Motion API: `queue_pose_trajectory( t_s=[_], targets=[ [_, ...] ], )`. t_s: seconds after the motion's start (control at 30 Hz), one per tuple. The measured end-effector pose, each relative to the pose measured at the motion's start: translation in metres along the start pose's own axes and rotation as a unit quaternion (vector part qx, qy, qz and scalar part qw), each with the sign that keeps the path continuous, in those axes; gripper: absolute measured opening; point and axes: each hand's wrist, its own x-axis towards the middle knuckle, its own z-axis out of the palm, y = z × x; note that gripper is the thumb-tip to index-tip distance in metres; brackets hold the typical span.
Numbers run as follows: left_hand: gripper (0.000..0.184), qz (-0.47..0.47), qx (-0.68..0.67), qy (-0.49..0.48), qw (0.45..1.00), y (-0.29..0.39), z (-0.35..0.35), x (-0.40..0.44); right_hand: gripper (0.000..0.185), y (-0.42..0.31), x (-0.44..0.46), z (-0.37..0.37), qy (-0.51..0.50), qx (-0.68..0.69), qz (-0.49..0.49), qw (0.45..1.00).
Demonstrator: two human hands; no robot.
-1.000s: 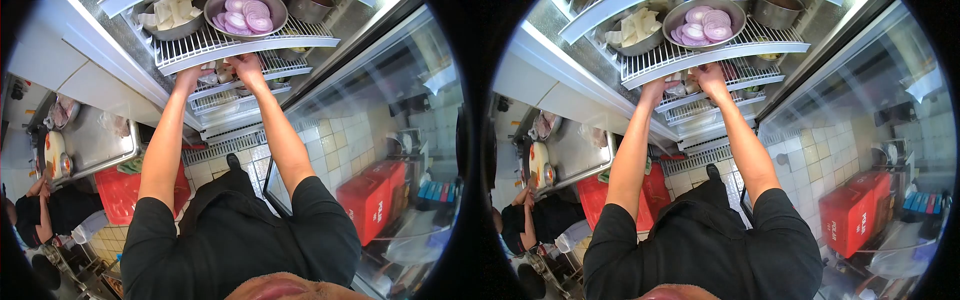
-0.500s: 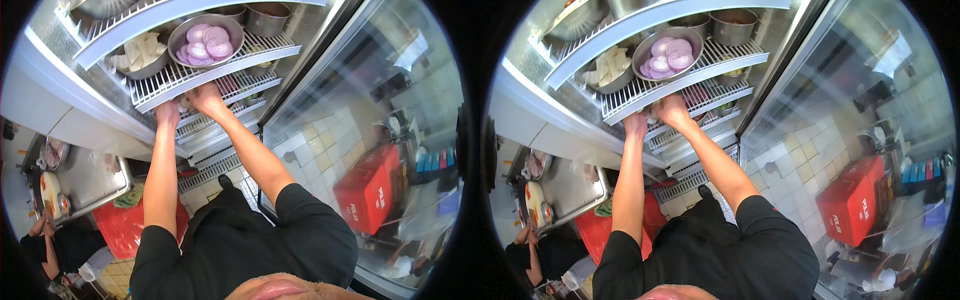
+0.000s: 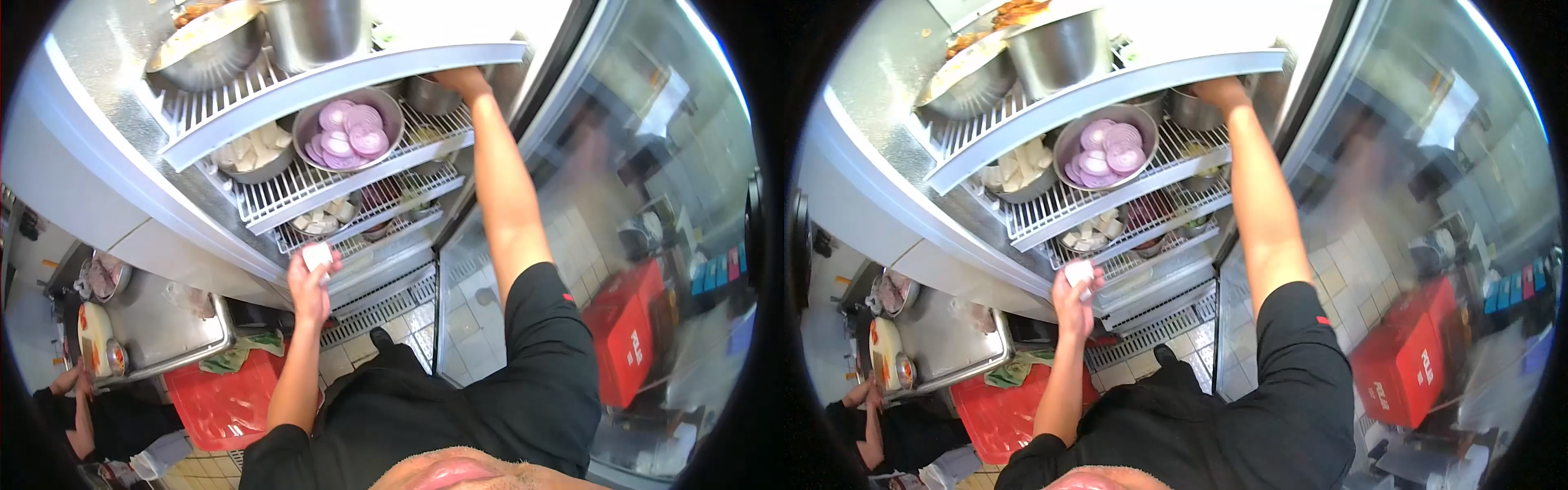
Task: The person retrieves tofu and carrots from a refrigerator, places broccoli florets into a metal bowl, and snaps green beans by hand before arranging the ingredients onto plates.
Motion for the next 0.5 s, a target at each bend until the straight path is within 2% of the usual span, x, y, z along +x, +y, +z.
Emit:
queue_pose_trajectory(
  t_s=[0.03, 0.1, 0.27, 0.37, 0.5],
  targets=[
    [0.038, -0.019, 0.001, -0.011, 1.000, -0.004, -0.006, -0.011, 0.041, 0.002, 0.010, 0.007, -0.040, 0.063, 0.046, 0.996],
    [0.038, -0.041, 0.013, -0.024, 0.999, -0.014, -0.024, -0.028, 0.041, -0.011, 0.013, -0.007, -0.061, 0.052, 0.071, 0.994],
    [0.035, -0.069, 0.018, 0.028, 0.997, -0.022, -0.058, -0.056, 0.040, -0.017, 0.015, -0.017, -0.051, 0.039, 0.058, 0.996],
    [0.034, -0.067, 0.023, 0.055, 0.996, -0.018, -0.075, -0.066, 0.039, -0.025, 0.014, -0.061, -0.100, 0.120, 0.059, 0.986],
    [0.035, -0.075, 0.029, 0.069, 0.994, -0.019, -0.090, -0.075, 0.035, -0.024, 0.017, -0.047, -0.022, 0.059, 0.012, 0.998]
  ],
)
